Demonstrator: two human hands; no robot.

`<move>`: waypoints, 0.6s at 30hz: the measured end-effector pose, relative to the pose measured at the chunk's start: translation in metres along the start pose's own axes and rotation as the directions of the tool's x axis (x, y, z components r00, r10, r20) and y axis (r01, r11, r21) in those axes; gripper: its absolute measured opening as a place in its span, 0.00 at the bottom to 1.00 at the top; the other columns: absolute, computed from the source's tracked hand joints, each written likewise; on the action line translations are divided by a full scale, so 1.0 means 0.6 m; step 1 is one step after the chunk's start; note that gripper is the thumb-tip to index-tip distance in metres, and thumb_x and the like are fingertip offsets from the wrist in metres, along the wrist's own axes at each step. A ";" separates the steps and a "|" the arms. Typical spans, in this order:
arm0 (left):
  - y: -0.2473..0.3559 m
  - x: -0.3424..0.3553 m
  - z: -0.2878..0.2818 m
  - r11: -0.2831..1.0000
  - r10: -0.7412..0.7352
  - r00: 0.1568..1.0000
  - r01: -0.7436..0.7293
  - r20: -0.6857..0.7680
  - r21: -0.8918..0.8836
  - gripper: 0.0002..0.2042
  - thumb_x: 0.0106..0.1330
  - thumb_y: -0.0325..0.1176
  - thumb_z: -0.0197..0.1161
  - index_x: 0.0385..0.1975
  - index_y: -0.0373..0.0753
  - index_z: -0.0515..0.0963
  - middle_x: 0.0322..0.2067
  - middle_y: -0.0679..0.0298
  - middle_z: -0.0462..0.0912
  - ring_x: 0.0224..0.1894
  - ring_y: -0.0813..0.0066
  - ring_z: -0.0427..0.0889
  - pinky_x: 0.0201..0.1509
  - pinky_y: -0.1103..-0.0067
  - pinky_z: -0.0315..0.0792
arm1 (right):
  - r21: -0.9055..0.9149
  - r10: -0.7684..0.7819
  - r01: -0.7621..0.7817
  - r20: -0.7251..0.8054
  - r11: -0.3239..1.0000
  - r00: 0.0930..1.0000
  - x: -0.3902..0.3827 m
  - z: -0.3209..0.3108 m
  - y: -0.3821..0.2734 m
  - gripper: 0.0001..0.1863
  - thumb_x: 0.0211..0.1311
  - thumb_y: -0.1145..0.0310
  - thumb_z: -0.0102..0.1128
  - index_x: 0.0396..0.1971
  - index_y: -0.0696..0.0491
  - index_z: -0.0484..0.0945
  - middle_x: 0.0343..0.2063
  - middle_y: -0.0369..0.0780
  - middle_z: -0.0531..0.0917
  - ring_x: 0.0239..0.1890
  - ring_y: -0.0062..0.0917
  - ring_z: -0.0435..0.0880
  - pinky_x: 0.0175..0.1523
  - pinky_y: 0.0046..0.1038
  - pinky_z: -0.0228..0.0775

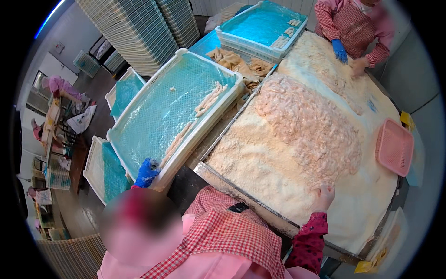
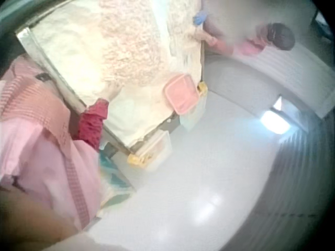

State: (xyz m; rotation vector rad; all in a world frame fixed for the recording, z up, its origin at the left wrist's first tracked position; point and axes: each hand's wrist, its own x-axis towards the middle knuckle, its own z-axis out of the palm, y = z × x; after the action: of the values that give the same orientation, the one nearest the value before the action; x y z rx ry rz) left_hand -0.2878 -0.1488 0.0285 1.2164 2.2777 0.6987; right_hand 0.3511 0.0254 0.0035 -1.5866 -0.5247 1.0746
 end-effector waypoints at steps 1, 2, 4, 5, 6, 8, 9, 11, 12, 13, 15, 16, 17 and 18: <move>0.009 -0.003 0.003 0.987 -0.063 0.997 0.056 -0.039 -0.153 0.13 0.53 0.38 0.63 0.33 0.35 0.75 0.26 0.60 0.74 0.31 0.68 0.75 0.35 0.73 0.70 | 0.122 0.040 -0.043 0.027 0.992 0.999 0.003 -0.004 -0.009 0.06 0.52 0.74 0.54 0.31 0.52 0.70 0.29 0.34 0.73 0.34 0.19 0.73 0.42 0.24 0.68; 0.021 -0.002 -0.002 0.931 -0.163 0.986 0.143 -0.033 -0.337 0.12 0.55 0.39 0.62 0.32 0.37 0.74 0.26 0.62 0.73 0.29 0.70 0.74 0.34 0.75 0.70 | 0.248 0.075 -0.086 0.052 0.965 0.996 0.000 -0.006 -0.025 0.05 0.54 0.73 0.53 0.32 0.51 0.71 0.29 0.34 0.73 0.35 0.19 0.73 0.45 0.25 0.67; 0.050 0.006 -0.024 0.703 -0.331 0.942 0.288 0.060 -0.651 0.12 0.57 0.41 0.60 0.31 0.39 0.72 0.25 0.67 0.71 0.27 0.74 0.72 0.32 0.78 0.69 | 0.380 0.026 -0.056 0.085 0.923 0.996 -0.018 0.013 -0.071 0.04 0.55 0.72 0.54 0.30 0.51 0.70 0.28 0.33 0.72 0.33 0.20 0.72 0.42 0.25 0.66; 0.061 0.010 -0.018 0.606 -0.281 0.959 0.193 0.019 -0.772 0.11 0.60 0.42 0.57 0.32 0.40 0.72 0.25 0.68 0.71 0.25 0.76 0.71 0.31 0.79 0.68 | 0.441 -0.013 -0.022 0.076 0.897 0.997 -0.028 0.025 -0.097 0.04 0.55 0.71 0.55 0.29 0.52 0.69 0.28 0.32 0.71 0.32 0.20 0.71 0.41 0.25 0.65; 0.068 0.017 -0.011 0.483 -0.242 0.970 0.108 -0.013 -0.869 0.11 0.62 0.43 0.54 0.33 0.41 0.73 0.24 0.70 0.71 0.24 0.78 0.70 0.29 0.80 0.67 | 0.377 -0.154 0.102 0.110 0.921 0.982 -0.030 0.029 -0.114 0.05 0.54 0.71 0.55 0.29 0.52 0.70 0.28 0.32 0.72 0.31 0.21 0.71 0.39 0.25 0.65; 0.044 0.069 0.000 0.368 -0.174 0.985 0.063 -0.002 -0.928 0.09 0.65 0.38 0.52 0.32 0.40 0.71 0.24 0.70 0.71 0.25 0.82 0.68 0.28 0.82 0.64 | -0.171 -0.434 0.455 0.146 0.874 0.889 -0.026 0.025 -0.132 0.06 0.50 0.73 0.57 0.29 0.53 0.71 0.27 0.33 0.74 0.30 0.22 0.72 0.37 0.24 0.65; 0.115 0.070 0.026 0.474 -0.157 0.985 0.007 -0.077 -0.881 0.08 0.66 0.38 0.52 0.32 0.40 0.72 0.25 0.70 0.71 0.26 0.82 0.68 0.28 0.82 0.64 | -0.601 -0.541 0.545 0.212 0.584 0.814 -0.028 0.024 -0.135 0.08 0.47 0.73 0.58 0.29 0.53 0.72 0.27 0.34 0.75 0.30 0.23 0.72 0.36 0.24 0.65; 0.291 0.052 0.045 0.678 -0.088 0.962 -0.131 -0.258 -0.723 0.08 0.67 0.37 0.50 0.33 0.40 0.72 0.25 0.70 0.70 0.27 0.83 0.68 0.28 0.82 0.64 | -0.517 -0.461 0.737 0.575 0.436 0.676 -0.102 0.072 -0.161 0.10 0.43 0.76 0.58 0.29 0.55 0.73 0.24 0.37 0.74 0.28 0.24 0.72 0.34 0.23 0.66; 0.272 0.075 0.086 0.703 0.002 0.993 -0.084 -0.116 -0.706 0.10 0.66 0.38 0.51 0.39 0.38 0.73 0.29 0.69 0.73 0.31 0.80 0.69 0.34 0.81 0.66 | -0.552 -0.234 0.707 0.689 0.442 0.686 -0.089 0.047 -0.128 0.10 0.44 0.75 0.58 0.31 0.55 0.73 0.25 0.38 0.74 0.28 0.26 0.73 0.35 0.25 0.67; 0.329 0.056 0.130 0.776 0.189 0.972 -0.235 -0.139 -0.586 0.12 0.65 0.37 0.53 0.43 0.37 0.73 0.33 0.66 0.75 0.36 0.78 0.72 0.41 0.81 0.68 | -0.588 0.009 0.683 0.760 0.433 0.650 -0.075 0.027 -0.091 0.11 0.45 0.74 0.58 0.32 0.55 0.74 0.25 0.40 0.74 0.28 0.28 0.73 0.36 0.26 0.68; 0.324 0.052 0.213 0.870 0.473 0.842 -0.398 0.261 -0.292 0.14 0.58 0.37 0.59 0.43 0.40 0.74 0.36 0.57 0.78 0.37 0.69 0.78 0.42 0.74 0.71 | -0.625 -0.065 0.562 0.635 0.542 0.770 -0.095 0.021 -0.101 0.13 0.46 0.72 0.59 0.35 0.55 0.74 0.27 0.42 0.75 0.30 0.31 0.74 0.38 0.29 0.68; 0.313 0.056 0.278 0.585 0.749 0.614 -0.789 0.250 0.187 0.13 0.56 0.39 0.59 0.39 0.41 0.75 0.34 0.54 0.78 0.32 0.59 0.79 0.36 0.68 0.72 | -0.630 -0.086 0.500 0.568 0.595 0.818 -0.107 0.023 -0.102 0.15 0.46 0.70 0.60 0.37 0.56 0.74 0.28 0.43 0.76 0.30 0.32 0.75 0.39 0.30 0.68; 0.319 0.050 0.311 0.665 0.691 0.670 -0.736 0.271 0.123 0.12 0.57 0.40 0.57 0.37 0.41 0.74 0.33 0.53 0.78 0.32 0.57 0.78 0.34 0.67 0.71 | -0.620 -0.222 0.569 0.547 0.541 0.807 -0.110 0.019 -0.087 0.16 0.46 0.69 0.61 0.38 0.56 0.73 0.28 0.43 0.76 0.31 0.33 0.75 0.39 0.32 0.68; 0.331 0.043 0.327 0.740 0.626 0.724 -0.669 0.290 0.071 0.11 0.58 0.41 0.55 0.34 0.42 0.74 0.31 0.52 0.78 0.31 0.54 0.78 0.32 0.65 0.71 | -0.604 -0.356 0.636 0.528 0.481 0.771 -0.101 0.024 -0.062 0.18 0.46 0.67 0.62 0.39 0.56 0.73 0.29 0.44 0.76 0.32 0.33 0.76 0.40 0.33 0.68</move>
State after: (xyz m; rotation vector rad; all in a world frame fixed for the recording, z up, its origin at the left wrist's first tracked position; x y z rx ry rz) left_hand -0.0593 0.0110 -0.0014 2.1096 1.6976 0.5340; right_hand 0.3165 -0.0038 0.0603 -1.7463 -1.7814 0.6499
